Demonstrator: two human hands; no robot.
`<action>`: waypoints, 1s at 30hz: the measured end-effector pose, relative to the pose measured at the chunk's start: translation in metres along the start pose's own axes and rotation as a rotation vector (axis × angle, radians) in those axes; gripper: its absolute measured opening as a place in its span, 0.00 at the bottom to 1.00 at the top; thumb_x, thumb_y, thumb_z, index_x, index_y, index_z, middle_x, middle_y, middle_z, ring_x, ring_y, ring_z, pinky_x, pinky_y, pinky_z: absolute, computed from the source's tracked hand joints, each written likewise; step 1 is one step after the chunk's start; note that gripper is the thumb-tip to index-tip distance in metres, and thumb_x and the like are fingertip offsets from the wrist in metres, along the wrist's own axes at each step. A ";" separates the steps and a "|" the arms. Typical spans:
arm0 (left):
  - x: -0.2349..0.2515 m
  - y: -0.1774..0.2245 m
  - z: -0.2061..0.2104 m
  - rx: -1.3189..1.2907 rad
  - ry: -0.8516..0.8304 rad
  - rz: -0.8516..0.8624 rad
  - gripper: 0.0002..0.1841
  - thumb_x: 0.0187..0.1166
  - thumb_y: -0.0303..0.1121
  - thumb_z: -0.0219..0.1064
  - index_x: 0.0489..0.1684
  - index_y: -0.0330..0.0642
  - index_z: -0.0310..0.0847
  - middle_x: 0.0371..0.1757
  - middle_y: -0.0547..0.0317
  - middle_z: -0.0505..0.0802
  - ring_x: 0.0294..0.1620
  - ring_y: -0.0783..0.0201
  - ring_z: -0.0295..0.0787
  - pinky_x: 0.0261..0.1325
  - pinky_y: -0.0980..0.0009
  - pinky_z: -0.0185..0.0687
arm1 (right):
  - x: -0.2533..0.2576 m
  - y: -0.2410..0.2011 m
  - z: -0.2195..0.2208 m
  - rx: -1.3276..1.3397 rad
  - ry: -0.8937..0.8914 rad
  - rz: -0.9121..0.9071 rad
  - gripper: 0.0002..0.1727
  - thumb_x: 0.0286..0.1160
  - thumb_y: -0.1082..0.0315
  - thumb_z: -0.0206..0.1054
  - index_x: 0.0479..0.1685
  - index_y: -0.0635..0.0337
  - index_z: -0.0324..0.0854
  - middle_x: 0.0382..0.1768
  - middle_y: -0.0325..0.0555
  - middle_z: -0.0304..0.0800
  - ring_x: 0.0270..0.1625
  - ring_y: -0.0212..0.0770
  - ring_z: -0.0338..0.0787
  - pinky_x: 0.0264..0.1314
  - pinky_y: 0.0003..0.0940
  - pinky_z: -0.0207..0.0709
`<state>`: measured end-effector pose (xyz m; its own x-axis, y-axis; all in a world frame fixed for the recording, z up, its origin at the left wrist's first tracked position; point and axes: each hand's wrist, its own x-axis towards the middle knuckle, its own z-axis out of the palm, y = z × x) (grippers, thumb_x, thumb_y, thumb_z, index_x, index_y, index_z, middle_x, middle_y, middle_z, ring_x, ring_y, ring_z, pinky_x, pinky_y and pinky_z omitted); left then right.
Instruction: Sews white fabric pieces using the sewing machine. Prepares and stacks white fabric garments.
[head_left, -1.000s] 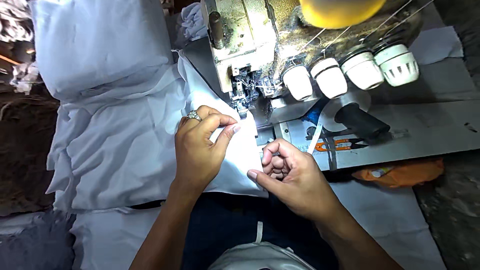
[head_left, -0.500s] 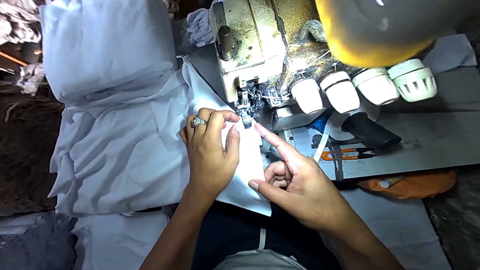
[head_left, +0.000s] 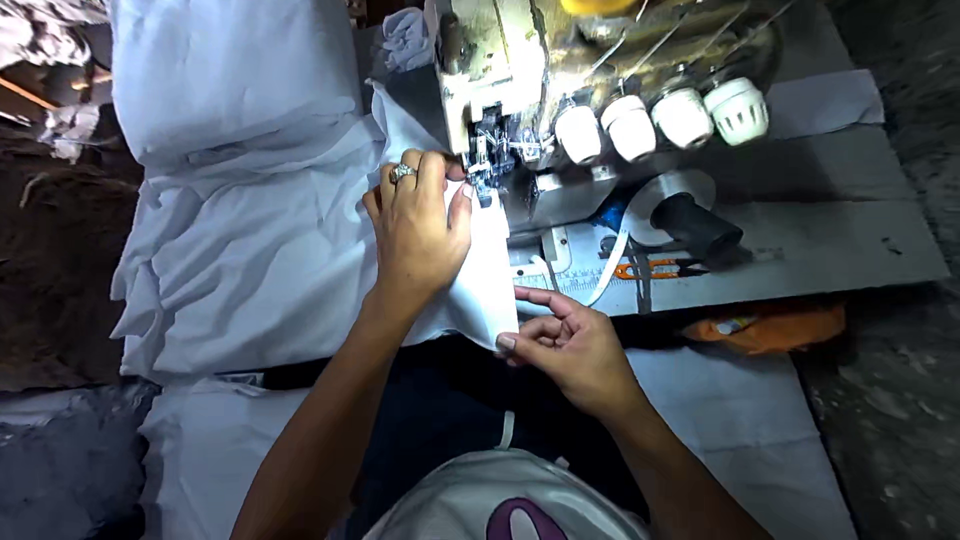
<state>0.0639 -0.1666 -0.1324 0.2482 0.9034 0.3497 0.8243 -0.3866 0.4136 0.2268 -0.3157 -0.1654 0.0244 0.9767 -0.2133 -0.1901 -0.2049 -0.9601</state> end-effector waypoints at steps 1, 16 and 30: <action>-0.008 0.000 -0.010 -0.028 -0.010 0.018 0.15 0.81 0.42 0.61 0.58 0.50 0.84 0.55 0.58 0.89 0.65 0.50 0.79 0.63 0.41 0.65 | -0.006 -0.001 0.001 0.006 0.008 0.004 0.29 0.64 0.78 0.79 0.68 0.70 0.79 0.29 0.46 0.96 0.29 0.39 0.97 0.37 0.30 0.94; -0.146 0.023 0.008 -0.309 0.099 0.204 0.16 0.71 0.34 0.74 0.58 0.58 0.84 0.78 0.59 0.81 0.81 0.55 0.70 0.79 0.44 0.56 | -0.025 -0.026 0.010 0.011 0.016 0.018 0.26 0.65 0.81 0.76 0.66 0.69 0.80 0.27 0.48 0.95 0.28 0.41 0.96 0.38 0.32 0.95; -0.150 0.025 -0.014 -0.332 0.066 0.135 0.12 0.84 0.27 0.59 0.45 0.55 0.90 0.59 0.67 0.96 0.77 0.65 0.81 0.84 0.53 0.54 | -0.022 -0.015 0.005 0.077 -0.037 0.027 0.37 0.60 0.80 0.78 0.75 0.64 0.71 0.26 0.41 0.93 0.26 0.38 0.95 0.31 0.30 0.94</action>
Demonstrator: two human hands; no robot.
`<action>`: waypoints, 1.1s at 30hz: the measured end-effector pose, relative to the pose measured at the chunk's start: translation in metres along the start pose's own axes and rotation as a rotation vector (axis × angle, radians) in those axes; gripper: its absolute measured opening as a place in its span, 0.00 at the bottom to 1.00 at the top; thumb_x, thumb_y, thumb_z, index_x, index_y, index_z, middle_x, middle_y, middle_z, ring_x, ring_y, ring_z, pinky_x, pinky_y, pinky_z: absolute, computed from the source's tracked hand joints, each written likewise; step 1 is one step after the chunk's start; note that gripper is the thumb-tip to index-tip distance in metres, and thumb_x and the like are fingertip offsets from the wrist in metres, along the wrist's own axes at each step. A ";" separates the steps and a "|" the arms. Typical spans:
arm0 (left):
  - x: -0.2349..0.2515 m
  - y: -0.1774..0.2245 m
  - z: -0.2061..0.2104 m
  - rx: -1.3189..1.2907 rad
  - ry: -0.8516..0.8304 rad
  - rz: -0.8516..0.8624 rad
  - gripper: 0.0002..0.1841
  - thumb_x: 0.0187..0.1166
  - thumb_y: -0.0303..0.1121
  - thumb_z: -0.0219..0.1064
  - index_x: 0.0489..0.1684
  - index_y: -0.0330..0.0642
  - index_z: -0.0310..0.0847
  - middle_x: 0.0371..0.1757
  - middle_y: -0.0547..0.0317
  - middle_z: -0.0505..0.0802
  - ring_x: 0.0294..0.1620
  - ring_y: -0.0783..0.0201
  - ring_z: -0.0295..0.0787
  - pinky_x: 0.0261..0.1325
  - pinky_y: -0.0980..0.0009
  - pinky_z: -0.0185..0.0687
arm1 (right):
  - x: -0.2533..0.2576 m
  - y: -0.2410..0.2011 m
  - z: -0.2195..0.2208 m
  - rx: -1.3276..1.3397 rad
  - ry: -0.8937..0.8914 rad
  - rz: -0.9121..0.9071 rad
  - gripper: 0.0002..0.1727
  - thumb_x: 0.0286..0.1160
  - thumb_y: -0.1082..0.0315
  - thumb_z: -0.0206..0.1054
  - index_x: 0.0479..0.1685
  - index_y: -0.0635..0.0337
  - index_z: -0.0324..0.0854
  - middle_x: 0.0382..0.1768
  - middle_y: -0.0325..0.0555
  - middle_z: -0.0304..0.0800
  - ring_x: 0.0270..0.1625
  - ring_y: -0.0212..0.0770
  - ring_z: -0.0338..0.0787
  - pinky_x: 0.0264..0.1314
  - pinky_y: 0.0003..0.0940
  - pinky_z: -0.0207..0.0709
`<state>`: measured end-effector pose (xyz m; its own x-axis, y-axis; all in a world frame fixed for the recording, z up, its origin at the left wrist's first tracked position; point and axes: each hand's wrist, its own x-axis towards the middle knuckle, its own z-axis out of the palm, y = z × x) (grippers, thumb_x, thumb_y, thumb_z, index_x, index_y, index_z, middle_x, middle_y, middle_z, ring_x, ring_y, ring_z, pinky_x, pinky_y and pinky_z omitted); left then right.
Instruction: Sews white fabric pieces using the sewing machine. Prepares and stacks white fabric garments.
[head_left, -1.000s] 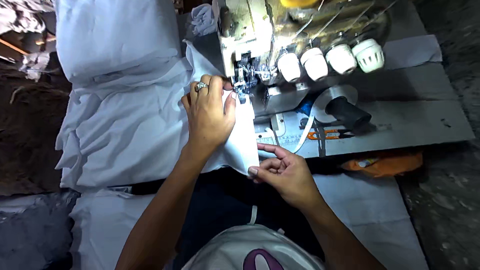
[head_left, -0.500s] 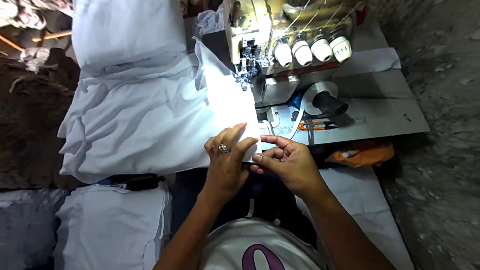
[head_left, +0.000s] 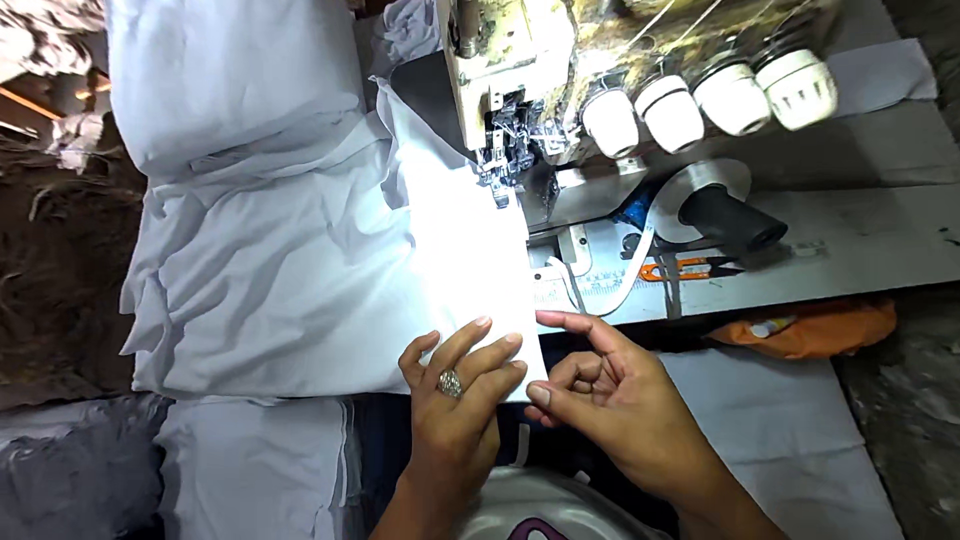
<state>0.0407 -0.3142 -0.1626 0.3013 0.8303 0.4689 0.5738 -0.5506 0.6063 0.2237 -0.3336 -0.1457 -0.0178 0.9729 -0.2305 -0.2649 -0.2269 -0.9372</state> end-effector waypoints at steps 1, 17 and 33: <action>0.001 0.000 0.000 0.003 0.001 -0.008 0.13 0.84 0.27 0.58 0.44 0.56 0.89 0.59 0.68 0.96 0.77 0.66 0.80 0.84 0.53 0.53 | 0.001 0.000 0.000 0.005 -0.002 0.004 0.37 0.61 0.80 0.78 0.76 0.63 0.71 0.27 0.41 0.93 0.26 0.38 0.95 0.31 0.30 0.94; -0.005 -0.144 -0.080 0.462 0.317 -0.105 0.18 0.79 0.25 0.61 0.64 0.40 0.89 0.70 0.42 0.89 0.74 0.44 0.82 0.78 0.48 0.71 | 0.054 -0.002 -0.001 -0.036 0.038 -0.042 0.30 0.65 0.82 0.76 0.69 0.63 0.72 0.28 0.48 0.94 0.29 0.43 0.97 0.38 0.32 0.95; -0.136 -0.122 -0.177 0.189 0.169 -0.327 0.16 0.84 0.34 0.67 0.58 0.30 0.87 0.64 0.39 0.90 0.71 0.56 0.85 0.76 0.61 0.78 | 0.035 -0.039 -0.051 -0.849 0.397 -0.393 0.15 0.75 0.63 0.76 0.55 0.59 0.86 0.40 0.39 0.95 0.38 0.31 0.95 0.45 0.32 0.93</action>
<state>-0.2051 -0.3754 -0.1860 -0.0403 0.9243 0.3796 0.7530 -0.2217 0.6196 0.2829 -0.2933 -0.1301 0.2854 0.9355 0.2082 0.5921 -0.0013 -0.8059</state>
